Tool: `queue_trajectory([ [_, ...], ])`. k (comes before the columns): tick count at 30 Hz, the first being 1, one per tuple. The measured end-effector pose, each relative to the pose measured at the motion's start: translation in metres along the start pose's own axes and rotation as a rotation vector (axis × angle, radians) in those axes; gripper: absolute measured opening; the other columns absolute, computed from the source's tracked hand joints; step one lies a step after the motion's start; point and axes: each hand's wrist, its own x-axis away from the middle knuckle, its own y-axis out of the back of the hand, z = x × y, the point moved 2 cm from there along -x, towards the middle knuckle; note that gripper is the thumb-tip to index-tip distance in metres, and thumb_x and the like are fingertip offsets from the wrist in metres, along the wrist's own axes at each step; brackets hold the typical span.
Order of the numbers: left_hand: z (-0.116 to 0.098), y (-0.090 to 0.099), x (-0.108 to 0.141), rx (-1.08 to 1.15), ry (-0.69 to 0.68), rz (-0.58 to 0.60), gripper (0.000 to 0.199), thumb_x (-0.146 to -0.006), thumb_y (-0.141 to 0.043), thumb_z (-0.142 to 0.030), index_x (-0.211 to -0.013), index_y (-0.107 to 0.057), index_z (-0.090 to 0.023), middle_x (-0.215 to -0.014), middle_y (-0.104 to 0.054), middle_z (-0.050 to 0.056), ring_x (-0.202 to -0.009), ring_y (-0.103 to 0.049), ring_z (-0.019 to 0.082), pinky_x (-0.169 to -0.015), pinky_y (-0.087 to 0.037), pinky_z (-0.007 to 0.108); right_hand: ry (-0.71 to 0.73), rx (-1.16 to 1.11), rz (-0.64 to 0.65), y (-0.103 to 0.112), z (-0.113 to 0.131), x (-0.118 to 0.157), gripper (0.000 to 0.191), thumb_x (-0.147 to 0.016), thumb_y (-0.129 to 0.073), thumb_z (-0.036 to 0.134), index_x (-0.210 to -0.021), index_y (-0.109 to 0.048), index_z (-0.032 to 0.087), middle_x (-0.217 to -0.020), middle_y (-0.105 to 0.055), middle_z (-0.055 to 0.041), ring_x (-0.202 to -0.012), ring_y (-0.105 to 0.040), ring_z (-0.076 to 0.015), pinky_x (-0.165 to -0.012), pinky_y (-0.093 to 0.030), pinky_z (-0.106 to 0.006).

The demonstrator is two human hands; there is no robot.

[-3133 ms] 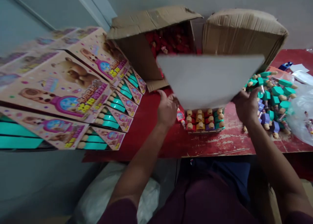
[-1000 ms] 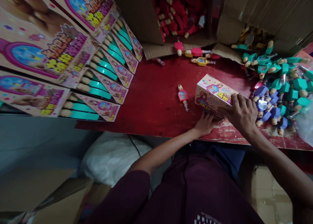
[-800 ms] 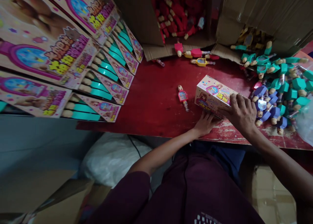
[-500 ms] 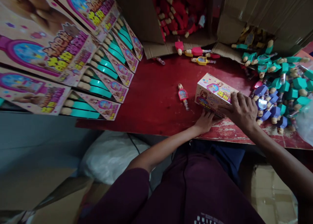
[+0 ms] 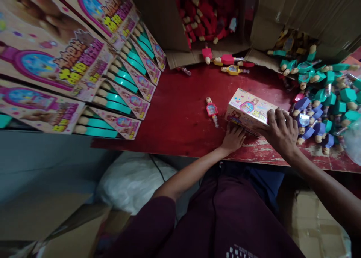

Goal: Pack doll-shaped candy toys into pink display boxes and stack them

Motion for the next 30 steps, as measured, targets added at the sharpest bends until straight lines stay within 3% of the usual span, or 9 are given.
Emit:
queue_trajectory([
  [2,0.0,-0.003,-0.002,0.068,0.126,-0.106,0.034,-0.103,-0.048,-0.034,-0.128,-0.068,-0.023,-0.138,-0.065,0.011,-0.134,-0.051,0.035,-0.125,-0.017,0.069,-0.019,-0.017,0.002,0.003,0.003,0.0,0.076,-0.098,-0.052,0.058,-0.157,-0.038,0.012,-0.154,-0.049,-0.0273,-0.136,-0.046,-0.043,-0.101,-0.04,-0.051],
  [5,0.0,-0.012,-0.01,0.201,0.393,-0.3,0.03,-0.099,-0.053,-0.033,-0.123,-0.066,-0.021,-0.131,-0.066,0.013,-0.135,-0.05,0.035,-0.122,-0.029,0.064,-0.054,-0.047,0.0,0.011,0.009,-0.004,0.072,-0.099,-0.053,0.053,-0.156,-0.039,0.011,-0.151,-0.051,-0.0278,-0.135,-0.046,-0.0435,-0.104,-0.038,-0.055],
  [7,0.003,-0.019,-0.02,0.251,0.584,-0.432,0.045,-0.099,-0.053,-0.034,-0.139,-0.053,-0.014,-0.141,-0.058,0.02,-0.142,-0.045,0.036,-0.121,-0.032,0.062,-0.067,-0.053,0.002,0.017,0.011,-0.008,0.067,-0.099,-0.053,0.05,-0.153,-0.042,0.011,-0.147,-0.054,-0.0272,-0.131,-0.048,-0.0428,-0.108,-0.035,-0.058],
  [9,0.01,-0.026,-0.031,0.32,0.691,-0.534,0.068,-0.097,-0.055,-0.035,-0.155,-0.031,-0.009,-0.156,-0.042,0.026,-0.151,-0.034,0.037,-0.124,-0.03,0.061,-0.066,-0.056,0.005,0.021,0.011,-0.01,0.063,-0.099,-0.053,0.047,-0.15,-0.045,0.011,-0.143,-0.056,-0.0271,-0.128,-0.049,-0.0425,-0.109,-0.034,-0.061],
  [11,0.018,-0.031,-0.042,0.428,0.7,-0.59,0.082,-0.093,-0.061,-0.034,-0.16,-0.019,-0.011,-0.163,-0.034,0.025,-0.155,-0.03,0.035,-0.127,-0.028,0.057,-0.057,-0.074,0.012,0.023,0.01,-0.012,0.061,-0.099,-0.052,0.045,-0.148,-0.046,0.011,-0.141,-0.055,-0.0276,-0.124,-0.049,-0.0424,-0.105,-0.037,-0.06],
  [15,0.031,-0.036,-0.05,0.508,0.618,-0.589,0.081,-0.091,-0.062,-0.033,-0.162,-0.023,-0.022,-0.159,-0.044,0.017,-0.15,-0.041,0.031,-0.124,-0.036,0.056,-0.054,-0.11,0.029,0.026,0.009,-0.015,0.058,-0.098,-0.053,0.042,-0.145,-0.046,0.011,-0.138,-0.054,-0.028,-0.12,-0.049,-0.0418,-0.099,-0.042,-0.058],
  [21,0.041,-0.025,-0.045,0.436,0.54,-0.563,0.076,-0.089,-0.066,-0.037,-0.156,-0.035,-0.015,-0.158,-0.047,0.019,-0.153,-0.035,0.033,-0.126,-0.031,0.054,-0.069,-0.095,0.049,0.023,0.013,-0.019,0.058,-0.099,-0.051,0.042,-0.146,-0.045,0.007,-0.143,-0.051,-0.0306,-0.127,-0.046,-0.043,-0.103,-0.04,-0.06],
  [27,0.044,-0.02,-0.044,0.404,0.542,-0.55,0.073,-0.088,-0.069,-0.044,-0.15,-0.04,-0.017,-0.147,-0.056,0.019,-0.142,-0.049,0.035,-0.119,-0.037,0.056,-0.042,-0.07,0.137,0.03,0.013,-0.02,0.064,-0.098,-0.055,0.044,-0.154,-0.041,0.017,-0.156,-0.041,-0.0277,-0.134,-0.042,-0.0451,-0.103,-0.038,-0.059],
  [30,0.039,-0.021,-0.046,0.416,0.561,-0.574,0.069,-0.09,-0.065,-0.039,-0.151,-0.039,-0.019,-0.146,-0.057,0.017,-0.141,-0.05,0.033,-0.119,-0.038,0.055,-0.041,-0.108,0.191,0.036,0.012,-0.029,0.063,-0.098,-0.055,0.048,-0.153,-0.044,0.019,-0.153,-0.045,-0.0256,-0.131,-0.046,-0.0436,-0.102,-0.04,-0.057],
])
